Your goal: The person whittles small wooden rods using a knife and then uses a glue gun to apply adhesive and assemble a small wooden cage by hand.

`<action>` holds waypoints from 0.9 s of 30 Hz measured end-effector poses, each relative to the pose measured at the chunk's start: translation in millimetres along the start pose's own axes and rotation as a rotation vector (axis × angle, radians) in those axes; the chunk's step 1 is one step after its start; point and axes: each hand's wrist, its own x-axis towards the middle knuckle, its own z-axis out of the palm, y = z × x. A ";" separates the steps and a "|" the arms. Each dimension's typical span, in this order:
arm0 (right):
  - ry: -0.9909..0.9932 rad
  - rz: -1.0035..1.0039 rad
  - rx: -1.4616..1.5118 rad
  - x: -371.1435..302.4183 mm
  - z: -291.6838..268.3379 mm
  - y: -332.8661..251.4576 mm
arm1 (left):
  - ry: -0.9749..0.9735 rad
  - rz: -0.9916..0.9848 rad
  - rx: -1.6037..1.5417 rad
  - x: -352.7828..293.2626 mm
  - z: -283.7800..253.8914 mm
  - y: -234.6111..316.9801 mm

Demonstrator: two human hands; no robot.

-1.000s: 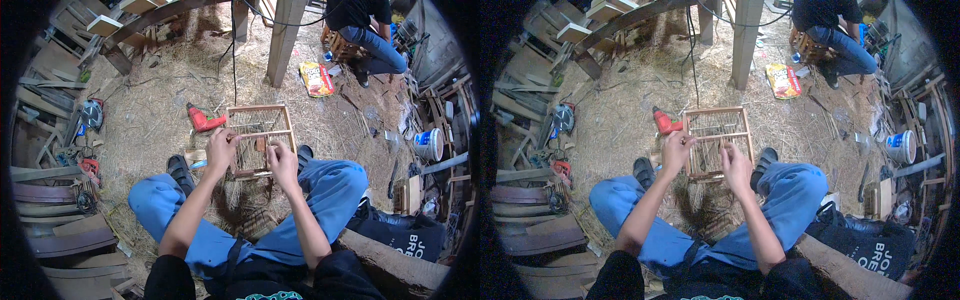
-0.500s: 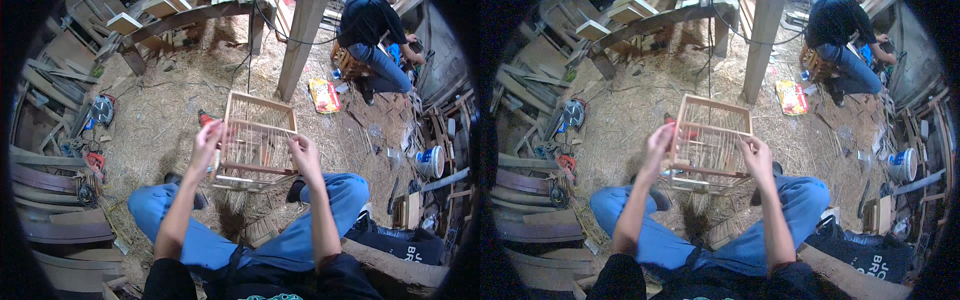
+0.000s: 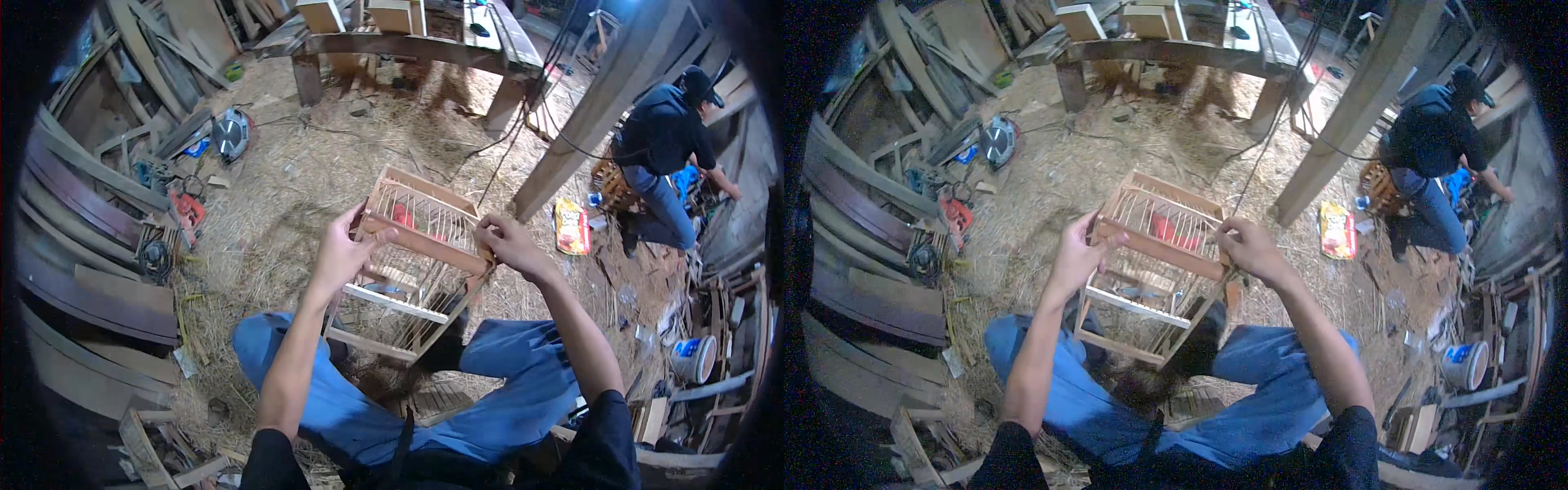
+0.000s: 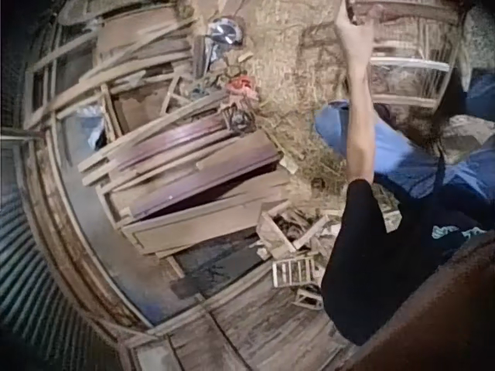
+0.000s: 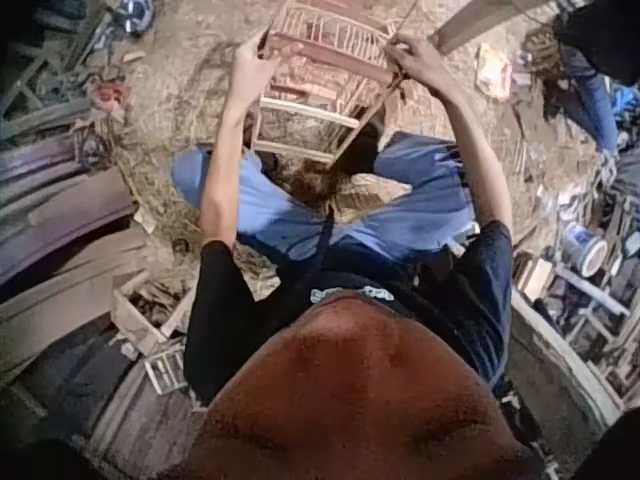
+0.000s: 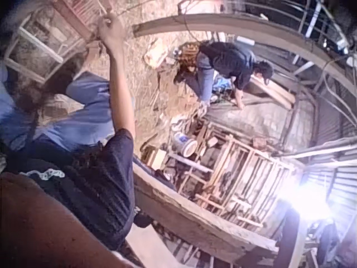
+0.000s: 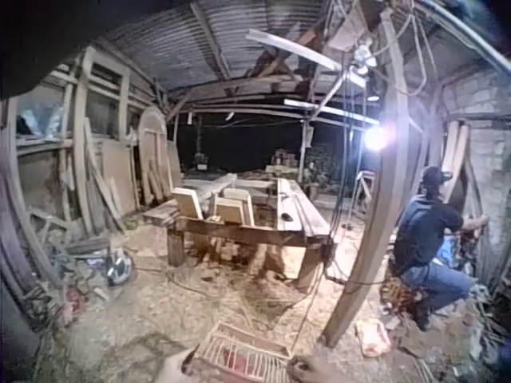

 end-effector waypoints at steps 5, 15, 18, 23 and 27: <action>0.190 -0.188 -0.366 43.5 39.5 0.8 | 0.048 0.130 0.090 39.6 -25.7 -10.4; 0.278 -0.163 -0.042 116.1 131.9 -23.5 | 0.260 -0.056 0.487 56.2 -42.5 -33.8; 0.125 -0.088 0.093 137.3 162.8 4.7 | 0.277 0.063 0.647 65.0 -61.6 -65.4; 0.102 -0.001 0.103 194.2 181.0 28.1 | 0.202 0.026 0.728 113.4 -79.1 -98.8; 0.085 0.031 0.227 239.2 191.2 53.7 | 0.140 -0.032 0.665 180.9 -84.6 -101.6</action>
